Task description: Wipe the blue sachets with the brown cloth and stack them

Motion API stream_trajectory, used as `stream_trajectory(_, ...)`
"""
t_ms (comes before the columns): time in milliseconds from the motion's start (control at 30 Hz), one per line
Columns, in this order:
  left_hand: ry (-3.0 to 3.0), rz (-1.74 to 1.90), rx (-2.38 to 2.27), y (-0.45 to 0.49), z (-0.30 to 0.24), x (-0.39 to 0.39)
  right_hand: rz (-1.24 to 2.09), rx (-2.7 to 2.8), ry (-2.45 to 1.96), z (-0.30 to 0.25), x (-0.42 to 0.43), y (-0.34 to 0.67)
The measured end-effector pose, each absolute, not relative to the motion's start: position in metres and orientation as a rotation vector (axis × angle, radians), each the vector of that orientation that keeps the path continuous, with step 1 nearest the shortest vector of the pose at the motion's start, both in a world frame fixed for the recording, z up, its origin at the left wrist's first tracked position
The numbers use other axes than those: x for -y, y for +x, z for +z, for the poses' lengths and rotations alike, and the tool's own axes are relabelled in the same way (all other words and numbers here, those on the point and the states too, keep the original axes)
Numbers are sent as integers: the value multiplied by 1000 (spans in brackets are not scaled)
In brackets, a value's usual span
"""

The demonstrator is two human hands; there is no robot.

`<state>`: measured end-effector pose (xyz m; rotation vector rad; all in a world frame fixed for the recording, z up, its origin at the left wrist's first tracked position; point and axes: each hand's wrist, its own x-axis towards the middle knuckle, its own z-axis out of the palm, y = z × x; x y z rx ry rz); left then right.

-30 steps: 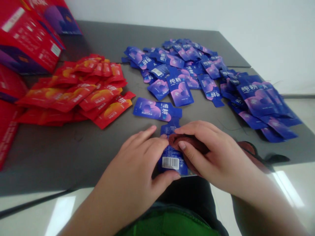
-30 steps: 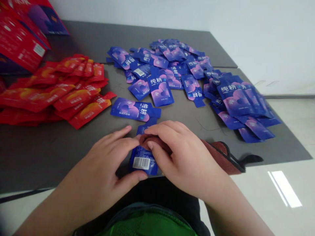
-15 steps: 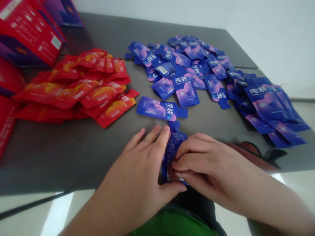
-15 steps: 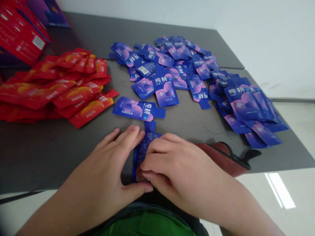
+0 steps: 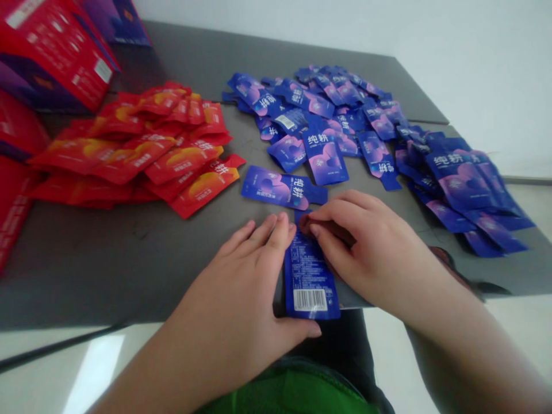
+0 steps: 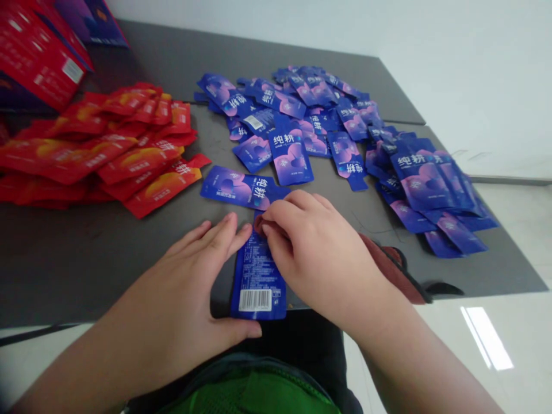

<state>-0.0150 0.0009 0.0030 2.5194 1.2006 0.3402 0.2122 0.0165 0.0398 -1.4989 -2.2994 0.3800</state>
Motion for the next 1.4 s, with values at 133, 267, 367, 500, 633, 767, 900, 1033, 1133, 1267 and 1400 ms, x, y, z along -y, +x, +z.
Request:
stream_trajectory(133,2513,339,-1154,-18,3,0,792,2372,-1142,57,7,214)
stream_trajectory(267,2509,327,-1075,-20,1,-1,1126,2464,-1006,61,18,209)
stream_trajectory(367,2505,330,-1065,-18,0,-3,1140,2488,-1044,56,17,206)
stream_trajectory(500,2499,356,-1082,-16,0,-3,1007,2514,-1131,51,14,204)
stream_trajectory(633,2531,368,-1087,-16,0,1,819,2465,-1273,45,6,202)
stream_trajectory(767,2613,381,-1093,-13,-2,8,561,2293,-1525,36,-7,203)
stream_trajectory(900,2653,406,-1084,-10,-2,12,412,2136,-1674,30,-15,207)
stream_trajectory(1033,2718,556,-1050,-16,2,12,455,2080,-1628,28,-14,210)
stream_trajectory(1133,2636,750,-1117,-27,7,14,220,1888,-1525,31,-4,212)
stream_trajectory(1267,2417,1162,-1203,-28,10,17,348,1416,-1448,39,29,212)
stream_trajectory(1400,2543,1358,-993,10,7,11,1139,1162,-1183,45,54,208)
